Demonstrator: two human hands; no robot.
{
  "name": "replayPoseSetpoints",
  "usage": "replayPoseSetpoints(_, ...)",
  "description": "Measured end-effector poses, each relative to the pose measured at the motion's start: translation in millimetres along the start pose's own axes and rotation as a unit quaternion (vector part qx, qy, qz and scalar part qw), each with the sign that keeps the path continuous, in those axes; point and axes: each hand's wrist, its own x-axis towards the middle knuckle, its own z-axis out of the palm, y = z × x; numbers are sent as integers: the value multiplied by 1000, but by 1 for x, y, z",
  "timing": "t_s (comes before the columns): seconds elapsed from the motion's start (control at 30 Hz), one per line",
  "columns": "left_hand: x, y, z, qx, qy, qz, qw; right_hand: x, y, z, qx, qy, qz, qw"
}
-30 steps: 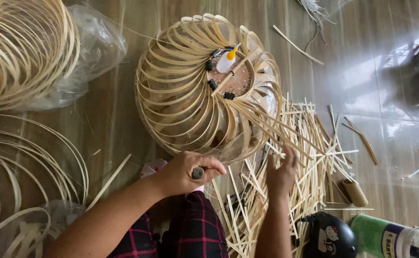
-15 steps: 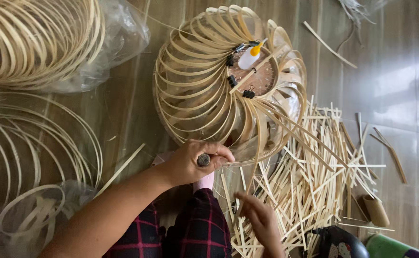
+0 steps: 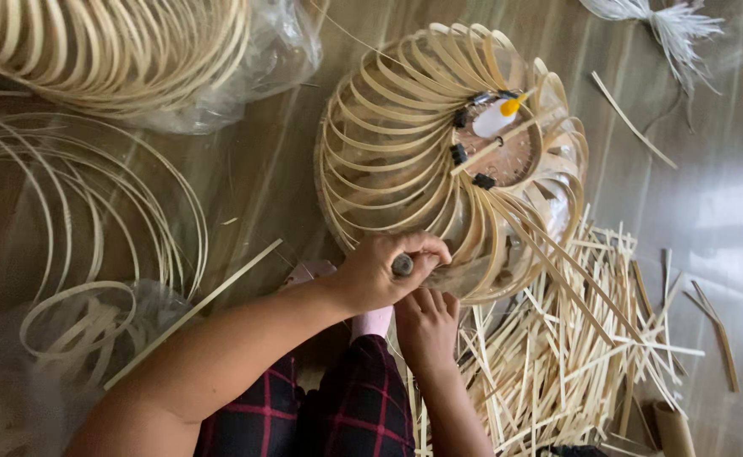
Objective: The person sits on the floor and weaves thin wooden strips into a circular basket frame. They apply glue to the joints, use a hammer to secure the strips, and adjust the structure with both hands.
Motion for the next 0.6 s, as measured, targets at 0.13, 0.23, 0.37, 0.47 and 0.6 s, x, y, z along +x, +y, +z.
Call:
replayPoseSetpoints(0.13, 1, -5, 0, -2, 21, 10, 1000, 5, 0, 21, -3, 64, -15, 998)
replayPoseSetpoints(0.23, 5, -10, 1, -18, 30, -24, 999, 6, 2, 32, -31, 36, 1, 999)
replayPoseSetpoints(0.37, 6, -11, 1, -17, 41, -12, 999, 5, 1, 37, -34, 28, -10, 999)
replayPoseSetpoints(0.47, 7, -8, -1, -1, 46, -1, 999, 6, 1, 35, -23, 18, -9, 1000)
replayPoseSetpoints(0.6, 6, -4, -3, 11, 46, -18, 999, 6, 0, 32, -26, 10, 4, 1000)
